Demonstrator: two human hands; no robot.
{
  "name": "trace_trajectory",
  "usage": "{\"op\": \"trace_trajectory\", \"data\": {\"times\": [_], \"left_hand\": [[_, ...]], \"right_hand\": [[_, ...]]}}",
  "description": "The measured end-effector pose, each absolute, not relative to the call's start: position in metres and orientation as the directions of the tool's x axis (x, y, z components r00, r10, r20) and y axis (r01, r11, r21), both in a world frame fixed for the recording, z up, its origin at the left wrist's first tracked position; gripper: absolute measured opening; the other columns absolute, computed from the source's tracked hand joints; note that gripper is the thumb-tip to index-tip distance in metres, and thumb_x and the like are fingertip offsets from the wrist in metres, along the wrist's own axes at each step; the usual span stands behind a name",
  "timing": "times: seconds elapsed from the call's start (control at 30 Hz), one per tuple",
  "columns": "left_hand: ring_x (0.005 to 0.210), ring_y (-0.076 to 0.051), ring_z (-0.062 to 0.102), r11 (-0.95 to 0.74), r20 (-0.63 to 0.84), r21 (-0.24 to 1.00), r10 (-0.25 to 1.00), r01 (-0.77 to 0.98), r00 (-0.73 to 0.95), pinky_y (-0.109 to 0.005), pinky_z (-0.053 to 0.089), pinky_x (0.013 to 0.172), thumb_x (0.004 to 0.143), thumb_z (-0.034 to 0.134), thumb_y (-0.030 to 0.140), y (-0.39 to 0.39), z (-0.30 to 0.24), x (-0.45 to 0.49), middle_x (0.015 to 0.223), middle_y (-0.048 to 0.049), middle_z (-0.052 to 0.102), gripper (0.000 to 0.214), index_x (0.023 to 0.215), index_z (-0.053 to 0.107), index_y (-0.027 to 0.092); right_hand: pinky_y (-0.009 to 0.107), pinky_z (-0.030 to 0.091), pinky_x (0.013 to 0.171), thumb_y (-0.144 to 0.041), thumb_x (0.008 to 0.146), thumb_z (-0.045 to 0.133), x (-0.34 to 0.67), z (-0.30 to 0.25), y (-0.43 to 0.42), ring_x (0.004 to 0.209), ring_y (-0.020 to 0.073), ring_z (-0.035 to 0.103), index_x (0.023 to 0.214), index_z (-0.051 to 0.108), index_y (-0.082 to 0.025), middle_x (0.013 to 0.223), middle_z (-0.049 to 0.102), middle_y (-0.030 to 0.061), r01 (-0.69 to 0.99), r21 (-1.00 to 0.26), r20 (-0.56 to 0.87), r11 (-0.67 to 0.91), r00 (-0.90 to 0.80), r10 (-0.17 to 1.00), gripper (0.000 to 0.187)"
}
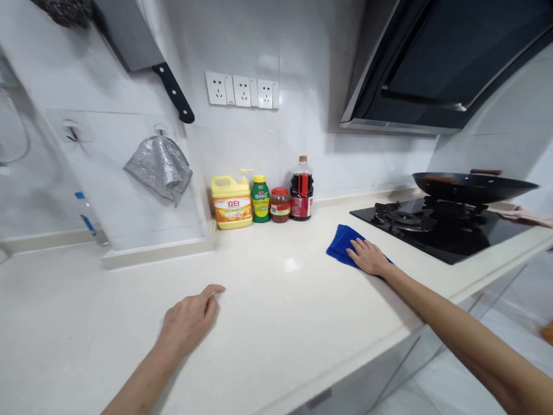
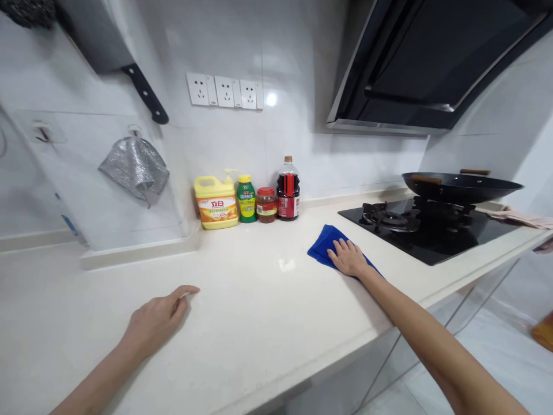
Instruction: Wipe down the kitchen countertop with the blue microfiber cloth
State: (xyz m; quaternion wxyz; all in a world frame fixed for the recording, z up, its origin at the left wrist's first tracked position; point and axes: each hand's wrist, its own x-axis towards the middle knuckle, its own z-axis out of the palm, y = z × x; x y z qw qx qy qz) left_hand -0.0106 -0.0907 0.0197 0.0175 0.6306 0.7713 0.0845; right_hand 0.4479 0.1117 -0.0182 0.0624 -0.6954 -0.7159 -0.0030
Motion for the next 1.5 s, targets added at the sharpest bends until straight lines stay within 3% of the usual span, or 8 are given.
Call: {"op": "trace_trajectory", "data": {"times": [0.17, 0.27, 0.6, 0.8, 1.07, 1.2, 1.3, 1.5], "left_hand": [[0.084, -0.027, 0.065, 0.212, 0.05, 0.153, 0.974, 0.965, -0.222, -0.037, 0.041, 0.075, 0.092, 0.026, 0.03, -0.09, 0.021, -0.008, 0.082, -0.0035, 0.069, 0.044, 0.126, 0.054, 0.036], [0.085, -0.028, 0.066, 0.225, 0.038, 0.153, 0.972, 0.962, -0.233, -0.038, 0.043, 0.077, 0.092, 0.026, 0.029, -0.09, 0.021, -0.007, 0.082, -0.0039, 0.069, 0.045, 0.127, 0.053, 0.036], [0.087, -0.027, 0.066, 0.237, 0.044, 0.181, 0.968, 0.954, -0.249, -0.037, 0.043, 0.077, 0.093, 0.027, 0.028, -0.089, 0.019, -0.008, 0.082, -0.0044, 0.07, 0.044, 0.126, 0.055, 0.037], [0.088, -0.028, 0.067, 0.232, 0.057, 0.176, 0.968, 0.957, -0.245, -0.037, 0.043, 0.077, 0.093, 0.029, 0.028, -0.089, 0.02, -0.01, 0.081, -0.0045, 0.07, 0.043, 0.125, 0.056, 0.037], [0.094, -0.027, 0.066, 0.19, 0.103, 0.247, 0.97, 0.95, -0.221, -0.035, 0.043, 0.078, 0.093, 0.032, 0.029, -0.088, 0.023, -0.014, 0.087, -0.0036, 0.072, 0.039, 0.117, 0.062, 0.034], [0.087, -0.025, 0.066, 0.228, 0.184, 0.375, 0.932, 0.899, -0.313, -0.032, 0.042, 0.073, 0.094, 0.024, 0.034, -0.091, 0.026, -0.019, 0.082, -0.0019, 0.07, 0.04, 0.111, 0.06, 0.031], [0.087, -0.028, 0.066, 0.236, 0.183, 0.37, 0.93, 0.899, -0.32, -0.034, 0.042, 0.074, 0.093, 0.021, 0.036, -0.093, 0.029, -0.024, 0.078, -0.0031, 0.07, 0.044, 0.115, 0.058, 0.031], [0.104, -0.031, 0.064, 0.229, 0.073, 0.34, 0.961, 0.912, -0.268, -0.04, 0.044, 0.087, 0.092, 0.021, 0.046, -0.079, 0.017, -0.048, 0.109, -0.0053, 0.072, 0.047, 0.118, 0.058, 0.034]], "right_hand": [[0.057, 0.019, 0.113, -0.051, 0.097, 0.021, 0.389, -0.007, 0.128, 0.143, 0.0396, 0.025, 0.151, 0.03, -0.005, 0.157, 0.026, 0.0234, 0.992, -0.089, 0.065, -0.088, 0.094, 0.993, 0.071], [0.058, 0.018, 0.113, -0.052, 0.097, 0.019, 0.344, -0.005, 0.135, 0.144, 0.04, 0.023, 0.152, 0.027, -0.005, 0.157, 0.024, 0.0237, 0.994, -0.095, 0.053, -0.058, 0.064, 0.997, 0.073], [0.061, 0.007, 0.114, -0.054, 0.096, 0.018, 0.183, 0.008, 0.134, 0.148, 0.0393, 0.01, 0.155, 0.016, -0.003, 0.161, 0.011, 0.0235, 0.958, -0.16, -0.021, 0.238, -0.245, 0.969, 0.078], [0.053, 0.006, 0.118, -0.057, 0.096, 0.018, 0.12, 0.013, 0.115, 0.148, 0.0381, 0.006, 0.156, 0.017, -0.008, 0.163, 0.01, 0.016, 0.819, -0.186, 0.002, 0.543, -0.552, 0.834, 0.077], [0.045, 0.006, 0.121, -0.058, 0.098, 0.023, 0.131, 0.013, 0.088, 0.15, 0.0299, 0.006, 0.156, 0.02, -0.017, 0.163, 0.013, 0.0058, 0.583, -0.156, 0.04, 0.797, -0.803, 0.595, 0.072], [0.046, 0.008, 0.122, -0.057, 0.098, 0.024, 0.151, 0.014, 0.054, 0.15, 0.0301, 0.007, 0.156, 0.022, -0.015, 0.162, 0.017, 0.009, 0.493, -0.146, 0.066, 0.858, -0.86, 0.505, 0.071], [0.049, 0.009, 0.121, -0.057, 0.098, 0.025, 0.173, 0.015, 0.019, 0.149, 0.032, 0.009, 0.155, 0.025, -0.013, 0.162, 0.018, 0.0124, 0.479, -0.173, 0.086, 0.861, -0.863, 0.498, 0.072], [0.047, 0.003, 0.122, -0.064, 0.096, 0.027, 0.241, 0.019, -0.042, 0.15, 0.0295, 0.002, 0.156, 0.02, -0.017, 0.163, 0.014, 0.0102, 0.432, -0.262, 0.086, 0.863, -0.88, 0.467, 0.077]]}}
